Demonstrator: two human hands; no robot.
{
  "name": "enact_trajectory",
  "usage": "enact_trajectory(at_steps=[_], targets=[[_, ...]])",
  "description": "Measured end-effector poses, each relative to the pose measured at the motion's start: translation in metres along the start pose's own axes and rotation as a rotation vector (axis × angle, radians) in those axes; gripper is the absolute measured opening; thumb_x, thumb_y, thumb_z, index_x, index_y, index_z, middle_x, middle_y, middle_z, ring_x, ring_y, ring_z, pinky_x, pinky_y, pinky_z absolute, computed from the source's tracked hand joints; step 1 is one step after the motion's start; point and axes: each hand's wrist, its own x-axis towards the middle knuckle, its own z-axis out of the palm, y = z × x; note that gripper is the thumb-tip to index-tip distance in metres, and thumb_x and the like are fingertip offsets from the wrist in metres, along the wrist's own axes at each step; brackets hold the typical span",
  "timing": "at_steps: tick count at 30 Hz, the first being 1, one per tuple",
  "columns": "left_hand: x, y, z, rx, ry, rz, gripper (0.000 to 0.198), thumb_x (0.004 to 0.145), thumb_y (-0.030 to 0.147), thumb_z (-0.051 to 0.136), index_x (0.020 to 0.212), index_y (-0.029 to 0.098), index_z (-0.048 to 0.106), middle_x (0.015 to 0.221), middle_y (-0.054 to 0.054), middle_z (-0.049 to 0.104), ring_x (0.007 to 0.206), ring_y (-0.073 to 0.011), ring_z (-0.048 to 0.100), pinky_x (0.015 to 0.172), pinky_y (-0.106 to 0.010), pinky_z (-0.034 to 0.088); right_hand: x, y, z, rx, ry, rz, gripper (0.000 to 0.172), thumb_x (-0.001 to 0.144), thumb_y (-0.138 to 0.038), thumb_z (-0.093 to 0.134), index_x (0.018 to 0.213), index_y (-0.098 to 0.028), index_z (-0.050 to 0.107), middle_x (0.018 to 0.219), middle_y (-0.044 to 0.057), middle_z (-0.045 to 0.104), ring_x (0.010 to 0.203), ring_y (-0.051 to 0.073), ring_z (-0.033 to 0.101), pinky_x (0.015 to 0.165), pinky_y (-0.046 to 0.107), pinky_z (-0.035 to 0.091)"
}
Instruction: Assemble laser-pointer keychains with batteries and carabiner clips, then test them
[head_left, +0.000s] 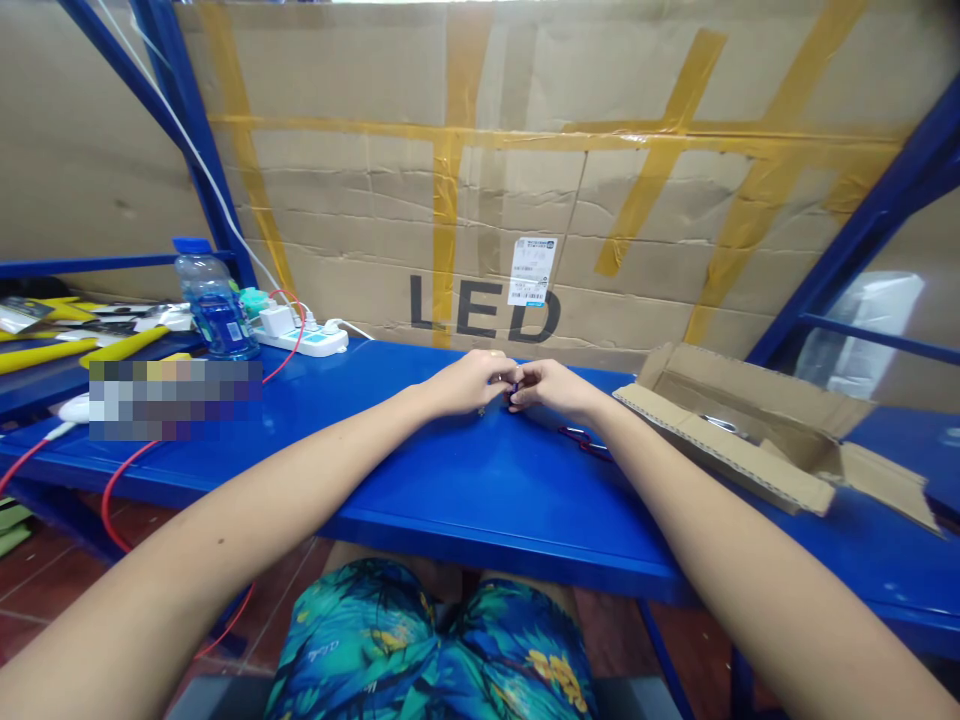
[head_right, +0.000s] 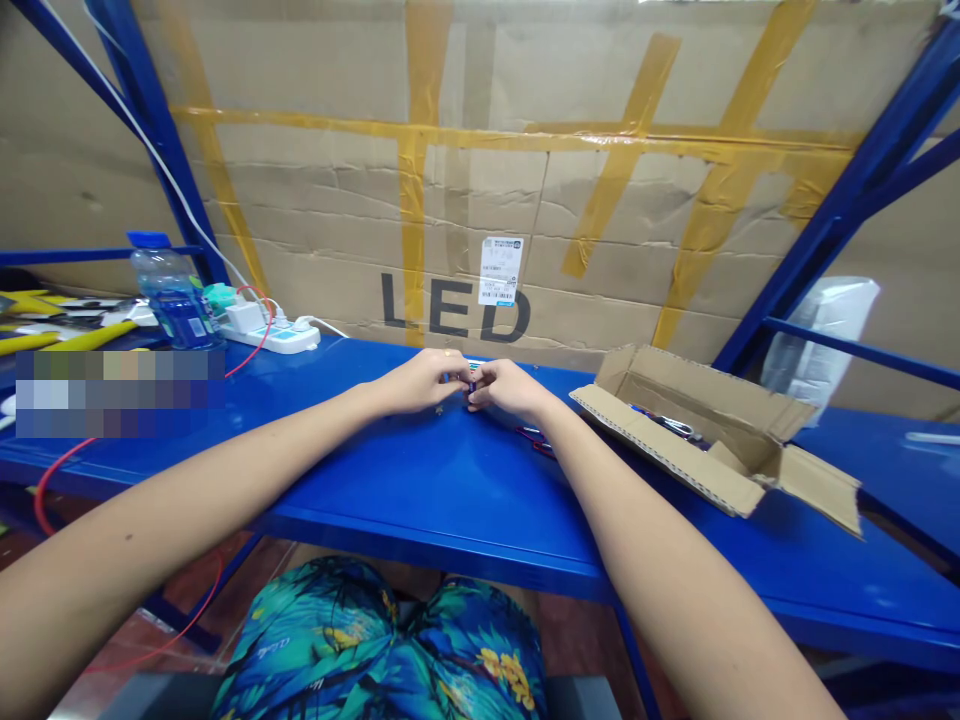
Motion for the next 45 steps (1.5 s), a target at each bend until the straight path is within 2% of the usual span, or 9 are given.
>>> enact_trajectory(at_steps=[8,12,15,19,22,25,28,35,45], targets=[[0.003,0.0,0.007,-0.087,0.101,-0.244,0.008,0.078,0.019,0.067,0.085,0.015,0.067,0.086,-0.005,0.069,0.08,-0.017,0.062,0.072,-0.029,0.047,0.0,-0.003,0.01,0.063,0.038,-0.035,0.023,0.059,-0.005,0.07,0.077,-0.017,0.061,0.07,0.001,0.067,0.066,0.016,0.065,0.072,0.031,0.056],[0.004,-0.003,0.004,-0.256,0.23,-0.33,0.005,0.079,0.019,0.064,0.083,0.016,0.065,0.081,-0.003,0.069,0.076,-0.0153,0.063,0.071,-0.028,0.048,0.002,-0.006,0.014,-0.001,0.228,-0.025,0.033,0.061,-0.005,0.071,0.088,-0.017,0.057,0.077,0.004,0.068,0.071,0.018,0.066,0.072,0.032,0.055],[0.008,-0.007,-0.002,-0.413,0.42,-0.365,0.007,0.084,0.014,0.057,0.089,0.015,0.062,0.082,-0.003,0.07,0.081,-0.015,0.066,0.078,-0.029,0.051,0.003,-0.007,0.014,-0.305,0.401,-0.072,0.032,0.065,-0.009,0.072,0.092,-0.016,0.058,0.084,0.005,0.068,0.076,0.017,0.063,0.072,0.031,0.051],[0.011,-0.01,-0.009,-0.628,0.559,-0.471,0.016,0.09,0.01,0.045,0.097,0.014,0.059,0.082,-0.004,0.066,0.074,-0.0131,0.066,0.066,-0.026,0.054,-0.001,-0.011,0.027,-0.6,0.149,-0.202,0.015,0.076,-0.014,0.066,0.091,-0.016,0.064,0.08,0.003,0.068,0.074,0.016,0.061,0.07,0.028,0.046],[0.01,-0.007,-0.011,-0.755,0.516,-0.537,0.018,0.093,0.012,0.041,0.102,0.016,0.057,0.085,-0.003,0.061,0.069,-0.0117,0.064,0.054,-0.023,0.053,-0.004,-0.014,0.042,-0.697,-0.054,-0.237,0.011,0.08,-0.01,0.062,0.087,-0.016,0.068,0.078,0.003,0.069,0.071,0.015,0.06,0.067,0.026,0.043],[0.008,-0.005,-0.009,-0.784,0.445,-0.497,0.018,0.093,0.013,0.044,0.104,0.017,0.058,0.088,-0.003,0.06,0.067,-0.0096,0.06,0.05,-0.02,0.051,-0.005,-0.016,0.048,-0.744,-0.091,-0.249,0.012,0.078,-0.005,0.06,0.077,-0.015,0.066,0.077,0.003,0.069,0.072,0.016,0.06,0.066,0.026,0.041],[0.007,-0.008,-0.004,-0.779,0.391,-0.453,0.018,0.091,0.009,0.048,0.104,0.015,0.059,0.087,-0.004,0.062,0.067,-0.01,0.059,0.053,-0.021,0.051,-0.005,-0.017,0.038,-0.734,-0.007,-0.262,0.009,0.076,-0.007,0.062,0.072,-0.016,0.064,0.073,0.002,0.067,0.072,0.016,0.059,0.067,0.026,0.04],[0.008,-0.017,0.005,-0.567,0.255,-0.443,0.014,0.087,0.011,0.053,0.096,0.013,0.063,0.079,-0.003,0.065,0.059,-0.0097,0.055,0.062,-0.026,0.048,-0.003,-0.025,0.004,-0.464,0.469,-0.371,0.003,0.077,-0.018,0.06,0.075,-0.017,0.062,0.069,0.002,0.065,0.066,0.016,0.058,0.064,0.029,0.043],[0.0,-0.002,0.003,-0.345,0.257,-0.181,0.012,0.089,0.025,0.055,0.095,0.017,0.062,0.091,-0.004,0.068,0.081,-0.0161,0.06,0.073,-0.03,0.046,-0.004,-0.027,0.007,-0.031,0.336,-0.273,0.016,0.07,-0.026,0.072,0.071,-0.018,0.058,0.057,0.0,0.063,0.046,0.013,0.056,0.048,0.029,0.048]])
